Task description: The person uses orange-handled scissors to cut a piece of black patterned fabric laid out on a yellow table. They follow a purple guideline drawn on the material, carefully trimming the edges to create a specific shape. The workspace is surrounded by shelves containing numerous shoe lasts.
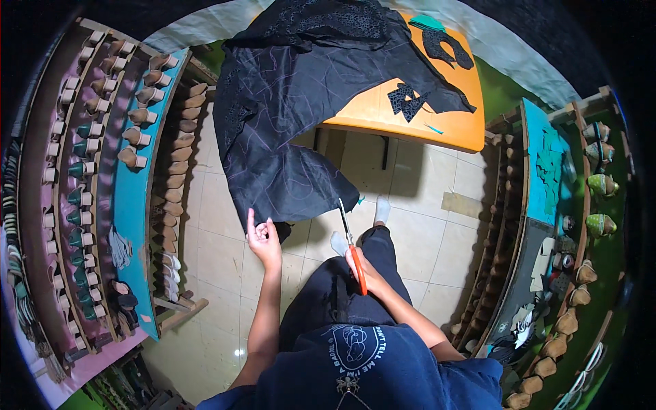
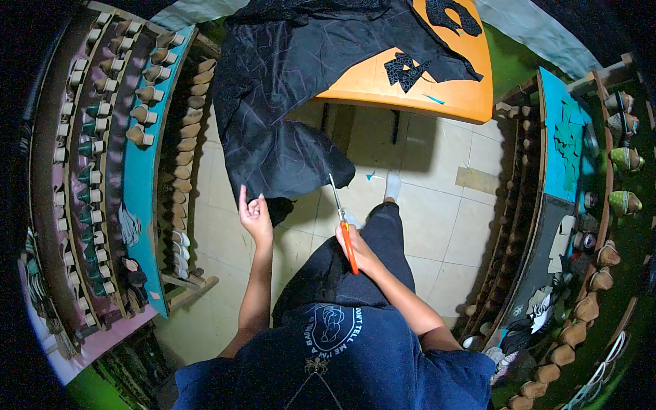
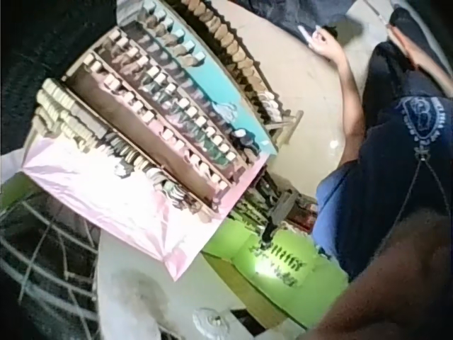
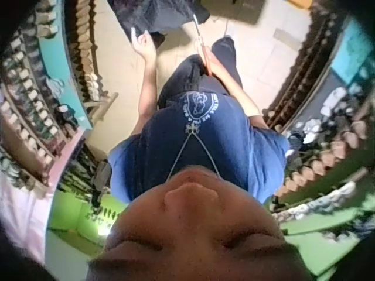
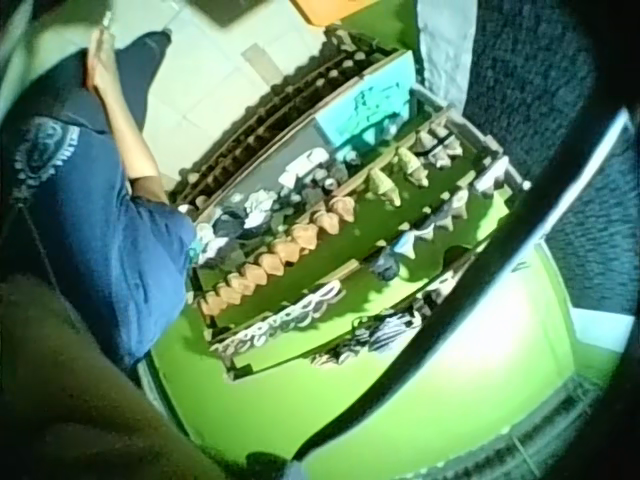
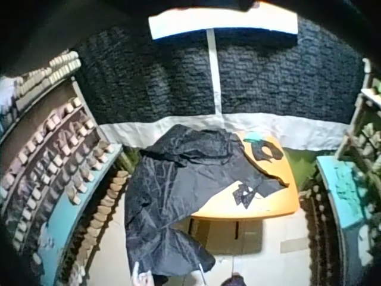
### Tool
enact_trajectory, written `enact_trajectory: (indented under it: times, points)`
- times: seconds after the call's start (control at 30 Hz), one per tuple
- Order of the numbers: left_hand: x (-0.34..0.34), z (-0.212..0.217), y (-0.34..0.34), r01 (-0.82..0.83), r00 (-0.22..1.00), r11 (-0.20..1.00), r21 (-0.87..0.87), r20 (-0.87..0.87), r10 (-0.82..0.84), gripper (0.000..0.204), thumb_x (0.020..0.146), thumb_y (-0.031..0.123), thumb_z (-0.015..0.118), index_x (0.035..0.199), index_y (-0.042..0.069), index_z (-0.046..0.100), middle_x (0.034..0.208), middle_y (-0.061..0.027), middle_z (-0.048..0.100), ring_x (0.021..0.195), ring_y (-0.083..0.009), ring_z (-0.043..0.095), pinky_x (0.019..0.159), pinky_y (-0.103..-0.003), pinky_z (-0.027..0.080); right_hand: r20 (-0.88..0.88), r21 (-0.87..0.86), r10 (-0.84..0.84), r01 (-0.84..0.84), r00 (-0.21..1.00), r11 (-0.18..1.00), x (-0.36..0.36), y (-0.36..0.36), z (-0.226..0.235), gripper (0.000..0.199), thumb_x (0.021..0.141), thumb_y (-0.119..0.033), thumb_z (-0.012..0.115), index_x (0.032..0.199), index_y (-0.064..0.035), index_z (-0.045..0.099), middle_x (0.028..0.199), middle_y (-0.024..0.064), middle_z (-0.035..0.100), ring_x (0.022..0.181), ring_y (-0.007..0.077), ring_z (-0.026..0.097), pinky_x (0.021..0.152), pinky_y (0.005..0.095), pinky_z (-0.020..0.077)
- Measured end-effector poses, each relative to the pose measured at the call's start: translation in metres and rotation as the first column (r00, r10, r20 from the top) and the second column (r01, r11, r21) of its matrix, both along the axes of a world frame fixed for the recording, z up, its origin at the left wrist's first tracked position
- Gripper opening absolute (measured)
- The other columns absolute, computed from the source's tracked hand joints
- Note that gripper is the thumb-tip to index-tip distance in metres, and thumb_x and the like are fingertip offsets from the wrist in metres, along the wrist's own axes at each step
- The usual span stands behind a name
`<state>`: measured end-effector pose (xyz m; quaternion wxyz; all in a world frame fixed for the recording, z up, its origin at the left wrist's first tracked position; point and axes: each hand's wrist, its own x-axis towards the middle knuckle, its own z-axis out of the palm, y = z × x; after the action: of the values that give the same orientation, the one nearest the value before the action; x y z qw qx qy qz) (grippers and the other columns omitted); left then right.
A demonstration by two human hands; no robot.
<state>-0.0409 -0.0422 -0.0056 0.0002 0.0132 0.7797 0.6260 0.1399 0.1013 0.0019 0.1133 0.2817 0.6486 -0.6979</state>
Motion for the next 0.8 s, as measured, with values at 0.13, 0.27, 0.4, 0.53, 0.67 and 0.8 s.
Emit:
enact_trajectory:
  times: [0.13, 0.27, 0.4, 0.53, 0.67, 0.8]
  points:
    - [0.002, 0.001, 0.004, -0.001, 1.000, 1.000, -0.011, -0.022, 0.001, 0.047, 0.079, -0.001, 0.054, 0.123, 0.003, 0.039, 0.065, 0.0006, 0.048, 0.056, -0.0022, 0.040, 0.053, -0.016, 0.034, 0.000, -0.016, 0.004, -0.004, 1.000, 1.000, -0.001, -0.003, -0.002, 0.047, 0.089, -0.043, 0.031, 0.093, 0.0035, 0.038, 0.084, 0.0145, 0.042, 0.083, 0.0244, 0.043, 0.078, 0.0323, 0.0348]
    - [0.005, -0.002, 0.005, 0.003, 1.000, 0.999, 0.038, 0.004, -0.003, 0.047, 0.080, -0.001, 0.054, 0.124, 0.001, 0.038, 0.068, -0.0023, 0.053, 0.061, -0.0043, 0.046, 0.057, -0.017, 0.038, 0.039, -0.071, 0.065, -0.062, 0.997, 0.996, -0.004, -0.005, 0.003, 0.050, 0.089, -0.046, 0.029, 0.093, 0.0028, 0.038, 0.082, 0.0132, 0.040, 0.081, 0.0220, 0.042, 0.077, 0.0317, 0.0348]
    - [0.007, -0.003, 0.007, 0.027, 1.000, 1.000, 0.014, 0.009, -0.027, 0.045, 0.082, -0.001, 0.050, 0.125, -0.001, 0.036, 0.070, -0.0050, 0.054, 0.064, -0.0069, 0.048, 0.061, -0.019, 0.041, 0.007, -0.163, 0.249, -0.244, 0.969, 0.956, -0.004, -0.010, -0.004, 0.054, 0.088, -0.050, 0.025, 0.091, 0.0019, 0.039, 0.081, 0.0118, 0.040, 0.080, 0.0209, 0.041, 0.074, 0.0310, 0.0343]
    - [0.010, -0.006, 0.010, 0.091, 0.996, 0.993, 0.075, 0.020, -0.093, 0.047, 0.084, -0.001, 0.047, 0.128, -0.001, 0.031, 0.076, -0.0008, 0.051, 0.069, -0.0030, 0.042, 0.065, -0.015, 0.036, 0.251, -0.678, 0.253, -0.017, 0.934, 0.735, -0.017, -0.032, -0.010, 0.053, 0.078, -0.063, 0.035, 0.082, -0.0100, 0.042, 0.063, -0.0006, 0.039, 0.051, 0.0077, 0.039, 0.048, 0.0203, 0.0375]
    - [0.014, -0.005, 0.011, 0.132, 0.991, 0.989, 0.071, 0.013, -0.133, 0.046, 0.086, 0.003, 0.043, 0.129, 0.000, 0.028, 0.115, -0.0140, 0.045, 0.099, -0.0166, 0.048, 0.086, -0.027, 0.038, 0.144, -0.734, 0.231, -0.052, 0.962, 0.677, -0.040, -0.049, -0.007, 0.064, 0.072, -0.071, 0.034, 0.082, -0.0083, 0.041, 0.059, -0.0010, 0.037, 0.046, 0.0089, 0.039, 0.044, 0.0221, 0.0374]
    - [0.012, -0.004, 0.001, 0.184, 0.965, 0.958, 0.220, 0.143, -0.219, 0.047, 0.088, 0.007, 0.040, 0.129, -0.004, 0.023, 0.132, -0.0105, 0.030, 0.108, -0.0130, 0.041, 0.091, -0.024, 0.031, 0.073, -0.843, 0.196, -0.044, 0.978, 0.536, -0.051, -0.052, 0.000, 0.063, 0.073, -0.069, 0.035, 0.079, -0.0072, 0.042, 0.059, 0.0004, 0.038, 0.046, 0.0107, 0.041, 0.043, 0.0240, 0.0385]
